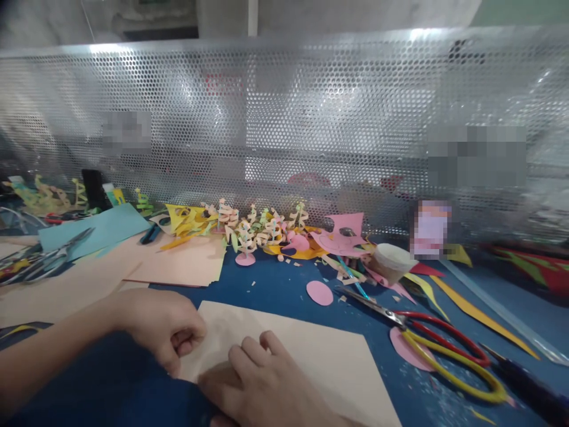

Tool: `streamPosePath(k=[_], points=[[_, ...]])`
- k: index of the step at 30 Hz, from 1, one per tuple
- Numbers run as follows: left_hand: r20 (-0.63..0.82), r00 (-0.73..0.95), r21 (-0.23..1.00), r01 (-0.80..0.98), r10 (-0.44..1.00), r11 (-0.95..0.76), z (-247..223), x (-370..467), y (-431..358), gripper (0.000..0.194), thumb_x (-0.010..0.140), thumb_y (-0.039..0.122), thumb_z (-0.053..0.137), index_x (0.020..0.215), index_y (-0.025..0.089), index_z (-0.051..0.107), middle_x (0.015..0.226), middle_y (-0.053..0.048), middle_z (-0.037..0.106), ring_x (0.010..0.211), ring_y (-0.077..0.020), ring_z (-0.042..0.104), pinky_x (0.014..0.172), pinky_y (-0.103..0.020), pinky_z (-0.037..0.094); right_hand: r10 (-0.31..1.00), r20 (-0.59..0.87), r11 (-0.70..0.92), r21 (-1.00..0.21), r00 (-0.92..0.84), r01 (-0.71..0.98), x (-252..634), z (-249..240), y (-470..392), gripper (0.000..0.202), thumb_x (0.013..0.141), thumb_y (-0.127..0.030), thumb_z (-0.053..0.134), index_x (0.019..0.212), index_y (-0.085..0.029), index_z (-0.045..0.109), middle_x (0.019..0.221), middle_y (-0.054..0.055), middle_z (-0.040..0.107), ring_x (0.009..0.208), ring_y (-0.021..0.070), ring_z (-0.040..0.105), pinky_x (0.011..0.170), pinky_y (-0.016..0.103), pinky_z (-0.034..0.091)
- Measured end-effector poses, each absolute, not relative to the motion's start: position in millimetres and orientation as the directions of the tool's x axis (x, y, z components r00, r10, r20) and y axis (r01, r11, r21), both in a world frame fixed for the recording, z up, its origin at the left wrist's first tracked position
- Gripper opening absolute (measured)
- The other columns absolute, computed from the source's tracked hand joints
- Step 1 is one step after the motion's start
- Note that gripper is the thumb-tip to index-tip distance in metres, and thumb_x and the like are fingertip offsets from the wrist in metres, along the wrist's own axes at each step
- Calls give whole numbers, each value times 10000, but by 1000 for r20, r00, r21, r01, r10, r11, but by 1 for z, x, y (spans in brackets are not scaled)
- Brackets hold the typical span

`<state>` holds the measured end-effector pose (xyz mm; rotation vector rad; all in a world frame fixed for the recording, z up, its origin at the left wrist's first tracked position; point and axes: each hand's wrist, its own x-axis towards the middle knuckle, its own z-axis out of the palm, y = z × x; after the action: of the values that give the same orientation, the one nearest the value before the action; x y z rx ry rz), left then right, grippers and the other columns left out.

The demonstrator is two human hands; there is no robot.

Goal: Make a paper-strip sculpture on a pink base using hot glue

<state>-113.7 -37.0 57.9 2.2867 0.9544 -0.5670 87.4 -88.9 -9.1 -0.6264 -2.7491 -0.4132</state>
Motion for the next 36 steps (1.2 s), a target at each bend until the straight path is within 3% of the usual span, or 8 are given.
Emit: streamPosePath(k=[5, 9, 15, 23, 31, 36], points=[[-599, 631, 346, 759, 492, -552, 62, -115, -40, 223, 580, 179, 693, 587, 203, 471, 511, 93, 431, 471, -84, 420, 407, -170, 268, 390, 333, 866, 183, -858, 465, 103, -10, -91, 314, 751, -523, 515, 1007, -341, 521, 718, -43, 532, 639, 133, 469, 613, 275, 341], [-586, 647, 370, 750, 488, -548, 63, -116, -40, 215, 595, 157, 676, 599, 202, 466, 518, 92, 420, 478, -83, 413, 411, -168, 269, 403, 332, 861, 178, -853, 476, 113, -14, -95, 299, 811, -487, 447, 1050, -319, 507, 817, -29, 567, 733, 141, 497, 724, 298, 378], [-597, 655, 397, 743, 464, -539, 62, -118, -38, 204, 599, 164, 680, 606, 199, 479, 515, 91, 412, 471, -81, 401, 415, -171, 270, 395, 355, 840, 234, -848, 489, 136, -17, -99, 295, 855, -436, 378, 1129, -372, 469, 970, -37, 615, 890, 166, 531, 846, 371, 382], [-603, 654, 412, 746, 458, -523, 62, -118, -38, 179, 592, 141, 667, 622, 198, 500, 521, 87, 408, 485, -86, 406, 428, -171, 280, 336, 254, 849, 334, -907, 408, 164, 8, -103, 269, 864, -350, 419, 1107, -311, 528, 966, -22, 659, 869, 151, 586, 797, 326, 464], [-583, 651, 401, 751, 486, -524, 62, -119, -39, 146, 579, 113, 630, 647, 199, 532, 529, 83, 404, 486, -89, 402, 412, -169, 253, 472, 211, 848, 157, -856, 507, 190, 14, -113, 316, 834, -380, 468, 1132, -293, 529, 994, 15, 655, 925, 164, 587, 845, 333, 468], [-561, 629, 371, 772, 538, -516, 63, -119, -43, 169, 545, 84, 608, 635, 203, 528, 540, 79, 396, 510, -92, 397, 432, -169, 244, 513, 202, 818, 179, -834, 547, 206, 19, -119, 293, 819, -344, 496, 1098, -283, 561, 969, 31, 665, 891, 171, 605, 807, 325, 491]])
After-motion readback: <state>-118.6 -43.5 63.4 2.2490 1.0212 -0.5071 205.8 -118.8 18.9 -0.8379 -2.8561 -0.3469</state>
